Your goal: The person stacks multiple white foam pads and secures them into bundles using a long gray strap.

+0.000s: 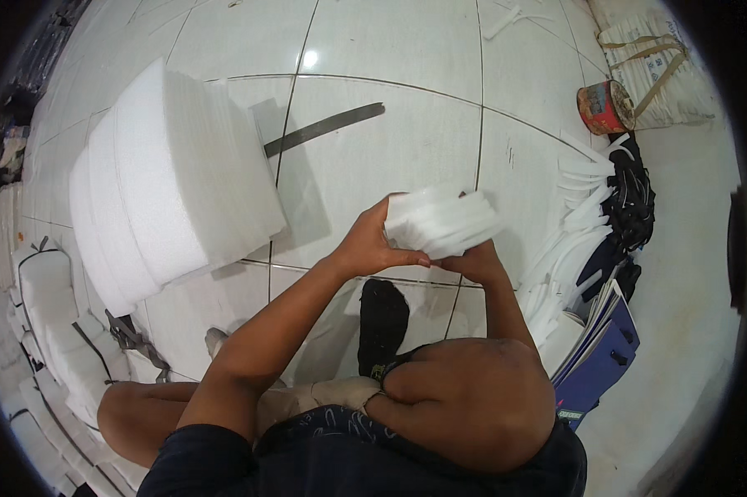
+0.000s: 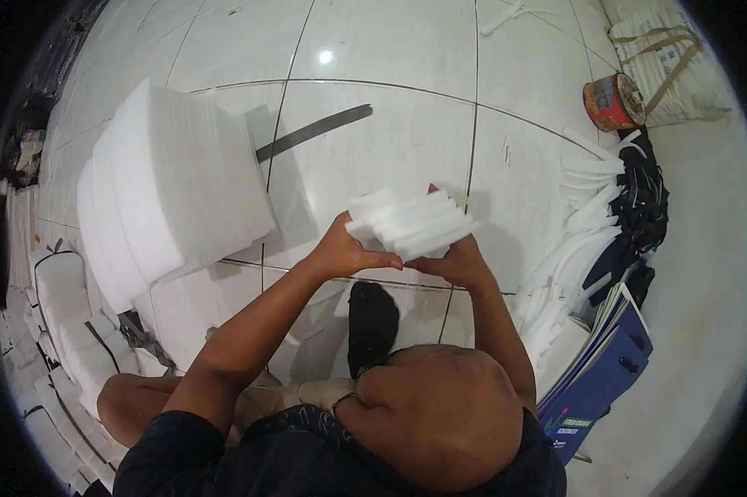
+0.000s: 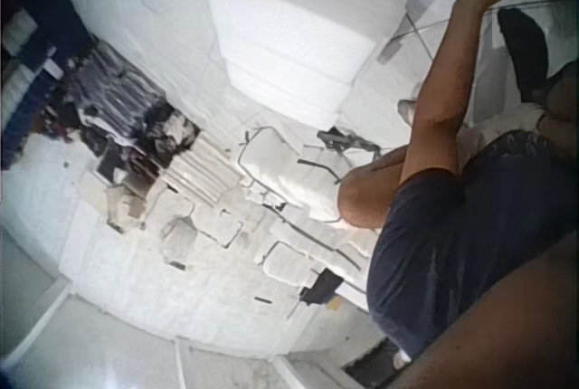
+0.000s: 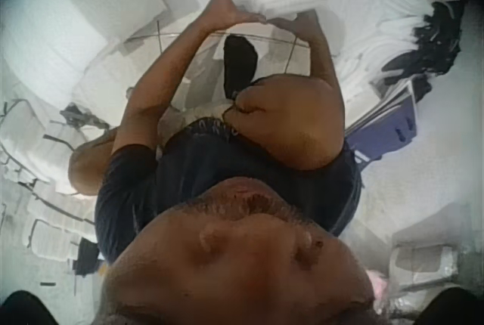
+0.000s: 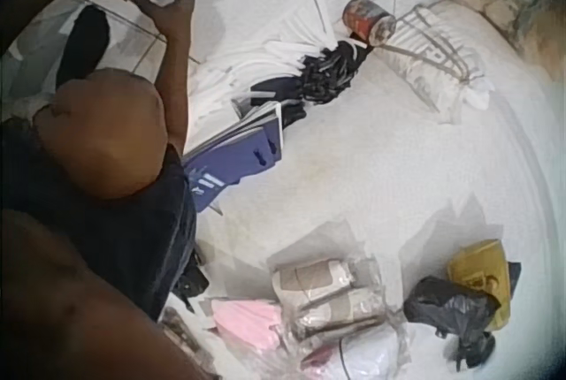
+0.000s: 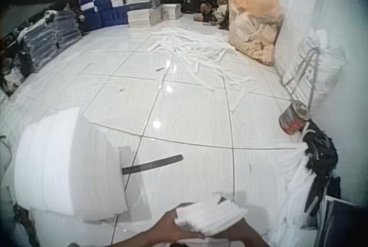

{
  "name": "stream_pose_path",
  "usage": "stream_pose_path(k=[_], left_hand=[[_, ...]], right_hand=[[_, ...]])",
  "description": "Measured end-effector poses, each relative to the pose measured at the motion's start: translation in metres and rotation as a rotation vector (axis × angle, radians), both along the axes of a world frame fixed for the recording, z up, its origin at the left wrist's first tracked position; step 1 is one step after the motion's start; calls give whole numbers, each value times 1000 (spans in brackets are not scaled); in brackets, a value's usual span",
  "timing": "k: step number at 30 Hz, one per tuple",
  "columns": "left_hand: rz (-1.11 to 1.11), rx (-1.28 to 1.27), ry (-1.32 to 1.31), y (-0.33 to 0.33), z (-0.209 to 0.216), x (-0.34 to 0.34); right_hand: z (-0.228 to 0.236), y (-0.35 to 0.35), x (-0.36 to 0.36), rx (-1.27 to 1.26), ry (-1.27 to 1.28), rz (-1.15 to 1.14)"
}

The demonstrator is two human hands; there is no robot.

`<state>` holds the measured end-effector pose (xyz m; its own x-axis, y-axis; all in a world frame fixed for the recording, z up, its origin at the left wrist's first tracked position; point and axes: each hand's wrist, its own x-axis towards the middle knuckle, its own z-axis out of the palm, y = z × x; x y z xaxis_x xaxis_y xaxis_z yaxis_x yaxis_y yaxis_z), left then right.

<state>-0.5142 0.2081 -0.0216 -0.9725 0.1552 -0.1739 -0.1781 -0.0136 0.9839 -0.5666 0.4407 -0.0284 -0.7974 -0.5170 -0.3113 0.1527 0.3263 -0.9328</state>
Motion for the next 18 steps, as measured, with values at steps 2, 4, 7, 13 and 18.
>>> stream_pose_path(k=[2, 4, 7, 13, 18], left_hand=[[16, 111, -62, 4, 1, 0], [82, 157, -113, 3, 5, -4], [164, 156, -105, 4, -11, -1], [249, 65, 24, 7, 69, -17], [284, -151, 548, -12, 181, -19]], right_hand=[[-2, -1, 1, 24, -44, -24], [0, -4, 2, -164, -65, -158], [-4, -14, -1, -170, -108, -115], [18, -7, -3, -178, -219, -362], [133, -18, -57, -586, 49, -227]])
